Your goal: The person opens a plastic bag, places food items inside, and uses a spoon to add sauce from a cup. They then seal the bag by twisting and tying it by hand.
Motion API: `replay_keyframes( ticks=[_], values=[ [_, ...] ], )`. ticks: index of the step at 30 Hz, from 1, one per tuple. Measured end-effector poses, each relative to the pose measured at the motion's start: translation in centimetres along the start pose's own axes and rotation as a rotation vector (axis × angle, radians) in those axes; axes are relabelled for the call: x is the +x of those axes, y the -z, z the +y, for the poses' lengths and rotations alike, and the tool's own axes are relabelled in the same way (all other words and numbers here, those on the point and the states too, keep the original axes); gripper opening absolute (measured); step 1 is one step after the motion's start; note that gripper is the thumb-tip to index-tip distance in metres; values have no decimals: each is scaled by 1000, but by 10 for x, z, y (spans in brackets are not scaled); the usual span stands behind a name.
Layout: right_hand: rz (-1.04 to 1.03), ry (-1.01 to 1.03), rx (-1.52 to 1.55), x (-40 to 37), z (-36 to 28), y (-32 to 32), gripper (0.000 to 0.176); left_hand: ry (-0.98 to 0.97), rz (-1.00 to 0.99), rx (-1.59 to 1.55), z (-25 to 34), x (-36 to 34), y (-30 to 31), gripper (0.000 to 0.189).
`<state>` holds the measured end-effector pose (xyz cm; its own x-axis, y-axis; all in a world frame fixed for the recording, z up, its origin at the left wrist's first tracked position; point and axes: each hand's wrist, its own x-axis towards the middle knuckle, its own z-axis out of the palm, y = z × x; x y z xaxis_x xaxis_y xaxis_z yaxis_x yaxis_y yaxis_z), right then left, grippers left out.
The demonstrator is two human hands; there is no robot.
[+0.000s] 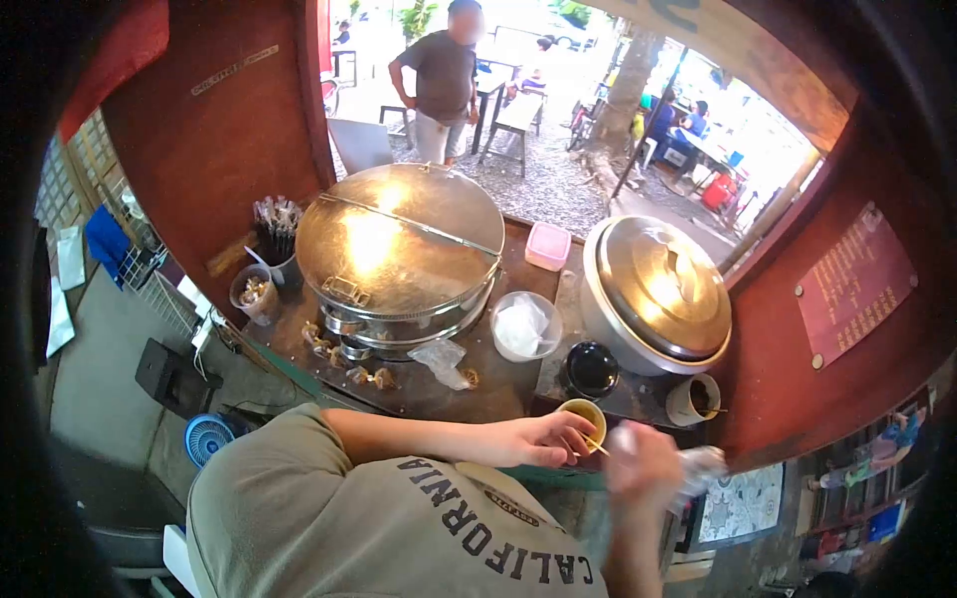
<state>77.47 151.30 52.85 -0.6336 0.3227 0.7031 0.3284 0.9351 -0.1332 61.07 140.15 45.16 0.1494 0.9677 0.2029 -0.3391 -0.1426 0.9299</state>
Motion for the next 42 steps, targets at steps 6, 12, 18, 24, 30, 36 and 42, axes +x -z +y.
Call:
replay_keyframes(
  ticks=[6,12,18,24,30,36,42],
  values=[
    [-80,78,105,5,-44,-90,12,29,346,-68,4,-24,9,29],
    [-205,-334,669,17,-37,-107,13,199,669,-195,5,-63,43,15],
    [-188,-392,593,19,-41,-115,19,149,636,-506,20,-74,49,41],
    [-164,-300,639,17,-55,-114,19,311,716,-326,17,-63,41,36],
    [-247,-496,796,18,-40,-122,19,-122,818,436,4,-69,51,19],
    [-228,-600,1204,13,-41,-133,18,23,791,174,21,-72,48,17],
    [155,-115,702,22,-53,-116,35,27,893,-11,22,-77,51,12]
  ],
)
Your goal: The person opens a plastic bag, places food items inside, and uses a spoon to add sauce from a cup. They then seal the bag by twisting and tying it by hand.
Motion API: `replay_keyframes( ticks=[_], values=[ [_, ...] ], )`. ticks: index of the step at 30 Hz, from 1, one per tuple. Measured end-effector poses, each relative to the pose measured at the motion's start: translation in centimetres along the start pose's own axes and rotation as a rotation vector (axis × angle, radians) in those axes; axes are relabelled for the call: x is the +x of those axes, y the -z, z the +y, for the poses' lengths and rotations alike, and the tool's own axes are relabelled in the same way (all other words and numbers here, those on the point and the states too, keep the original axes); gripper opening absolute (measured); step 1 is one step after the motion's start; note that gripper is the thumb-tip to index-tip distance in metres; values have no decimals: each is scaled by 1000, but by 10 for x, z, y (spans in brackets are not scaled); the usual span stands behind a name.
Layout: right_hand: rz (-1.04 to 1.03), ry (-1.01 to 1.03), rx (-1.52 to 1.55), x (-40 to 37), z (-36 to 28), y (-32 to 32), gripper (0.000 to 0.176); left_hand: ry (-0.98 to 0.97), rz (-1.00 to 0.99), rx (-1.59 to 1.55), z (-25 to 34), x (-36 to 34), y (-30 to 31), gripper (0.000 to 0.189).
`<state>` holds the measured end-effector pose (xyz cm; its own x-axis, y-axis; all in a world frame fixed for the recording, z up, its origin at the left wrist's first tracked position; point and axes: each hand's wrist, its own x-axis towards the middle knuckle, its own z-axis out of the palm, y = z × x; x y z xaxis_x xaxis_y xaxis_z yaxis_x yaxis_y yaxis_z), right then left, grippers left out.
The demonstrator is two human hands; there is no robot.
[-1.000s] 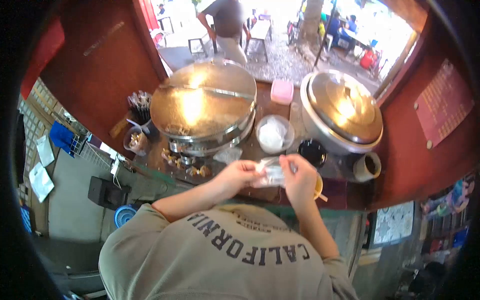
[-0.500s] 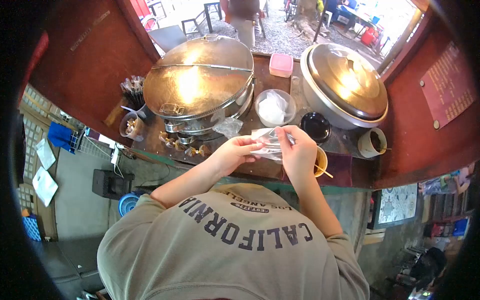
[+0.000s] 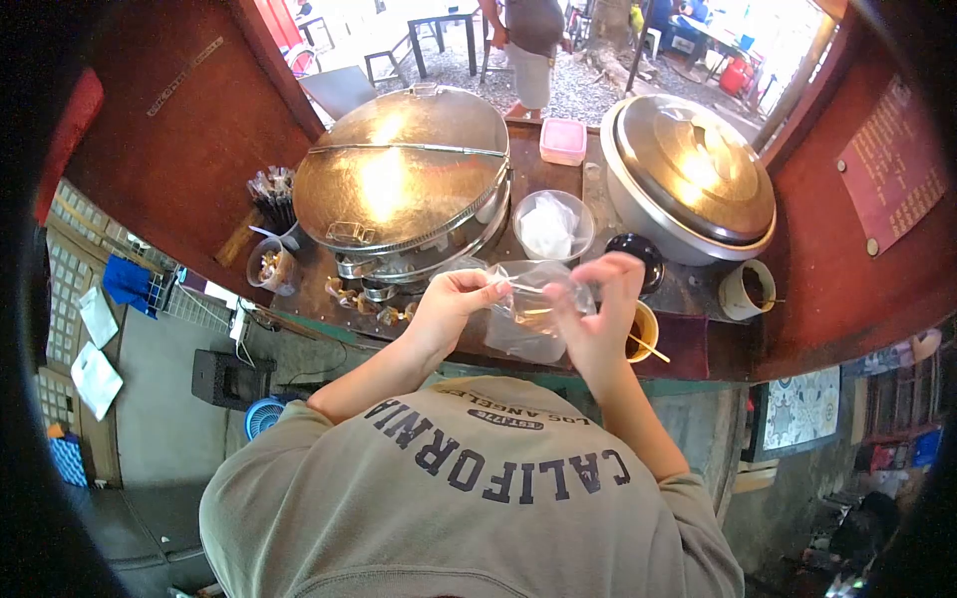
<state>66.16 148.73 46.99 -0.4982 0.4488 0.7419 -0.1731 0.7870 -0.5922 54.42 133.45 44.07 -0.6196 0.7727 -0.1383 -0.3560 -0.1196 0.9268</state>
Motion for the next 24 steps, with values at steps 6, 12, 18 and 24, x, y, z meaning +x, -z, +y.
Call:
replay_keyframes(
  ticks=[6,12,18,24],
  values=[
    [-594,-106,78,-15,-23,-11,23,53,-48,8,-3,-14,0,13],
    [-684,-392,408,-29,-13,-6,16,277,-118,-257,-12,-19,10,21],
    [-668,-486,129,-46,6,-5,22,293,-33,-460,5,-18,9,19],
    [-544,-54,69,-46,-7,-14,44,158,-283,187,-11,-12,1,7]
  ],
)
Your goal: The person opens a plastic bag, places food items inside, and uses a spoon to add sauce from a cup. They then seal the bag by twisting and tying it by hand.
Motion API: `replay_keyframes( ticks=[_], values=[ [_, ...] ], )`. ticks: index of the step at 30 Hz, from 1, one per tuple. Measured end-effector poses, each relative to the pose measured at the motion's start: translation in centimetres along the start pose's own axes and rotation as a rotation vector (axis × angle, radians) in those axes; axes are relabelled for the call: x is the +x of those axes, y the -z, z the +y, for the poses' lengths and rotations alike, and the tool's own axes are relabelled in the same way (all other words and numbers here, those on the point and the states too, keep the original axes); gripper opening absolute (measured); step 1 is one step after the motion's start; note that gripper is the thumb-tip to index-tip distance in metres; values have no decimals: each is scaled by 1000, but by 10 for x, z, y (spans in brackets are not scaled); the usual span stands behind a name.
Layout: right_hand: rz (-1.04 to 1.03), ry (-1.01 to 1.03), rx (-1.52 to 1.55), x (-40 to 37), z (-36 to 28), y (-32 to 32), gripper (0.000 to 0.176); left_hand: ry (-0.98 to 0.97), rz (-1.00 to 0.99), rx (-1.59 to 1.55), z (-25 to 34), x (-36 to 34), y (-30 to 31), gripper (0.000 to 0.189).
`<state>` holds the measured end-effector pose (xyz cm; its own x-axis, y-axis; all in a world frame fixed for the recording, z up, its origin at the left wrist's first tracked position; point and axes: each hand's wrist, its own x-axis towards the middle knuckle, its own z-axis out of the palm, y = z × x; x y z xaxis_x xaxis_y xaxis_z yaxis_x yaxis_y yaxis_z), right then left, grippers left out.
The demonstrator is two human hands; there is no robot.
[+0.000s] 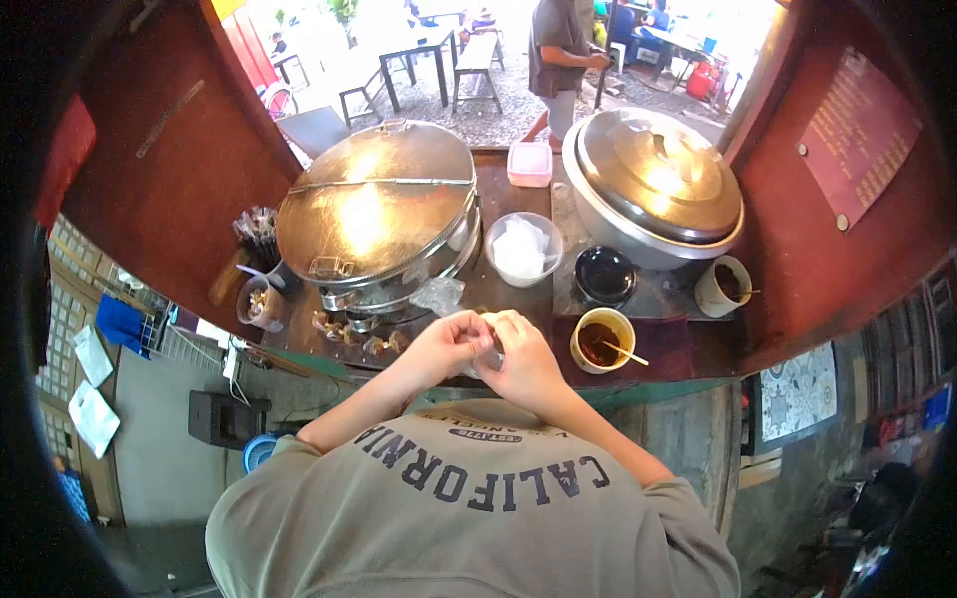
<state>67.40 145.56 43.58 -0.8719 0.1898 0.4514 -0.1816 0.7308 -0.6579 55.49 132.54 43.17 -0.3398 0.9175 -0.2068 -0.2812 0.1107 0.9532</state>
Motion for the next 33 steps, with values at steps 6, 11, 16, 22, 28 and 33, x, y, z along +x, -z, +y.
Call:
replay_keyframes(
  ticks=[6,11,16,22,28,33],
  values=[
    [-3,-407,345,-11,7,6,8,-225,140,611,18,-9,-8,17],
    [62,-363,827,-26,34,2,21,-334,483,1104,-2,-13,6,26],
    [-203,-628,1093,-22,23,12,18,-128,501,541,0,-12,5,13],
    [-269,-388,686,-28,13,1,39,-131,379,-304,-5,3,1,8],
    [280,65,216,-21,-10,2,68,-432,669,235,-9,3,-13,20],
    [220,-120,135,-19,-11,-11,47,-502,621,216,-14,4,-16,24]
  ],
)
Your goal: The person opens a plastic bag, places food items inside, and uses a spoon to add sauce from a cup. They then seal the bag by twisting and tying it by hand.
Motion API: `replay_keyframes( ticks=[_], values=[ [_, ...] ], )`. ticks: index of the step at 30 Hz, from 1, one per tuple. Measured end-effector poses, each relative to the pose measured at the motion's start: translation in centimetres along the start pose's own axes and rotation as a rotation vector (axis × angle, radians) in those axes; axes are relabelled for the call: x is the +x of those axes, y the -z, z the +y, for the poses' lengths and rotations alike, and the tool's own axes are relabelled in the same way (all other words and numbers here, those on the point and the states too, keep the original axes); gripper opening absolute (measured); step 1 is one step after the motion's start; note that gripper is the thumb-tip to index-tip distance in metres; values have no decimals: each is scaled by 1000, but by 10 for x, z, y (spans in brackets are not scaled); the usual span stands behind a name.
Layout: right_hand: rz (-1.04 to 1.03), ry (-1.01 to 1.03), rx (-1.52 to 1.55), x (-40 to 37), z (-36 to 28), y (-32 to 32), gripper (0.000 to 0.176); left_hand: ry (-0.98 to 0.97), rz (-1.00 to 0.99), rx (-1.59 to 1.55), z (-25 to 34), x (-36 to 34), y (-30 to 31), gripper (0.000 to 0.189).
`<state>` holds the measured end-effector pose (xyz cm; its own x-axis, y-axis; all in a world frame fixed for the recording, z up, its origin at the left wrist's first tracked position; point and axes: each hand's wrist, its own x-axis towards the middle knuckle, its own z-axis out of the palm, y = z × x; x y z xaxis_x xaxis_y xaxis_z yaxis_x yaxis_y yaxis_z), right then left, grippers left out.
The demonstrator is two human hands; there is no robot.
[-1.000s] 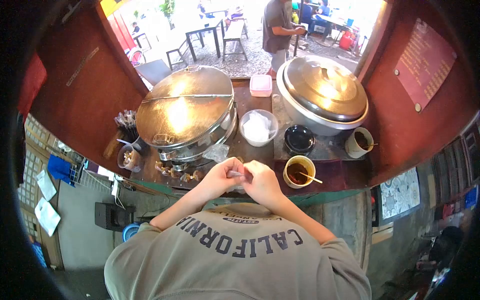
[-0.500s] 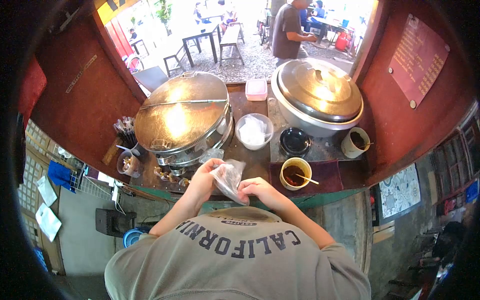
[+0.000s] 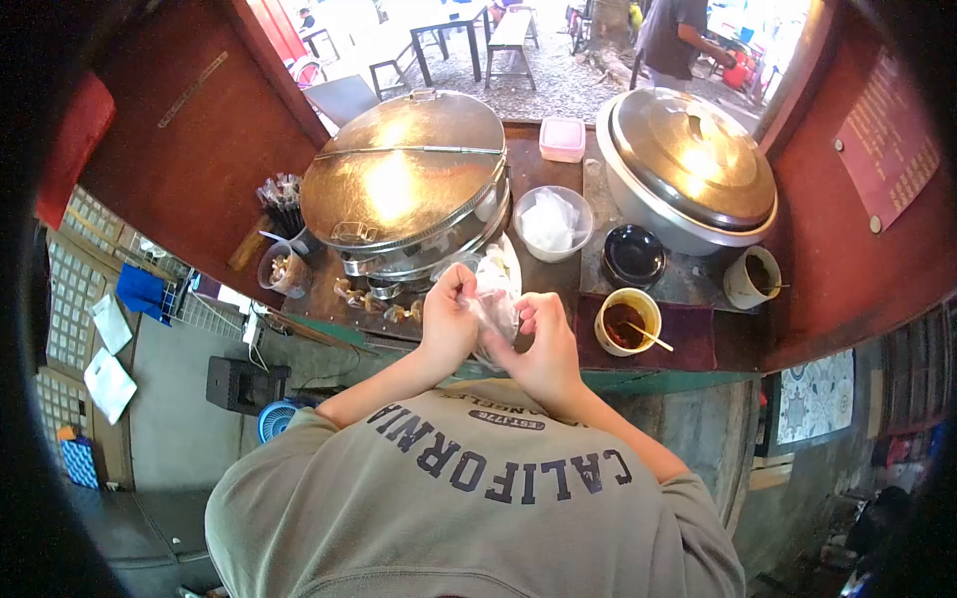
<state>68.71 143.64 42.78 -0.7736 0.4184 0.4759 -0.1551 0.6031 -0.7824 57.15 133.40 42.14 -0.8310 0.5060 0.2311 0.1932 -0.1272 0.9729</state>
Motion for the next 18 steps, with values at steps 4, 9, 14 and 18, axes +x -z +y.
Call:
replay_keyframes(
  ticks=[4,9,14,18],
  values=[
    [-23,-191,179,0,11,8,10,-242,-40,354,17,-5,6,22],
    [-95,-461,1256,-9,45,11,17,-25,-77,524,24,0,18,28],
    [-131,-721,1696,6,27,12,13,-38,-175,498,13,1,20,34],
    [-122,-686,1238,7,33,12,3,-68,-212,450,5,3,16,33]
  ],
)
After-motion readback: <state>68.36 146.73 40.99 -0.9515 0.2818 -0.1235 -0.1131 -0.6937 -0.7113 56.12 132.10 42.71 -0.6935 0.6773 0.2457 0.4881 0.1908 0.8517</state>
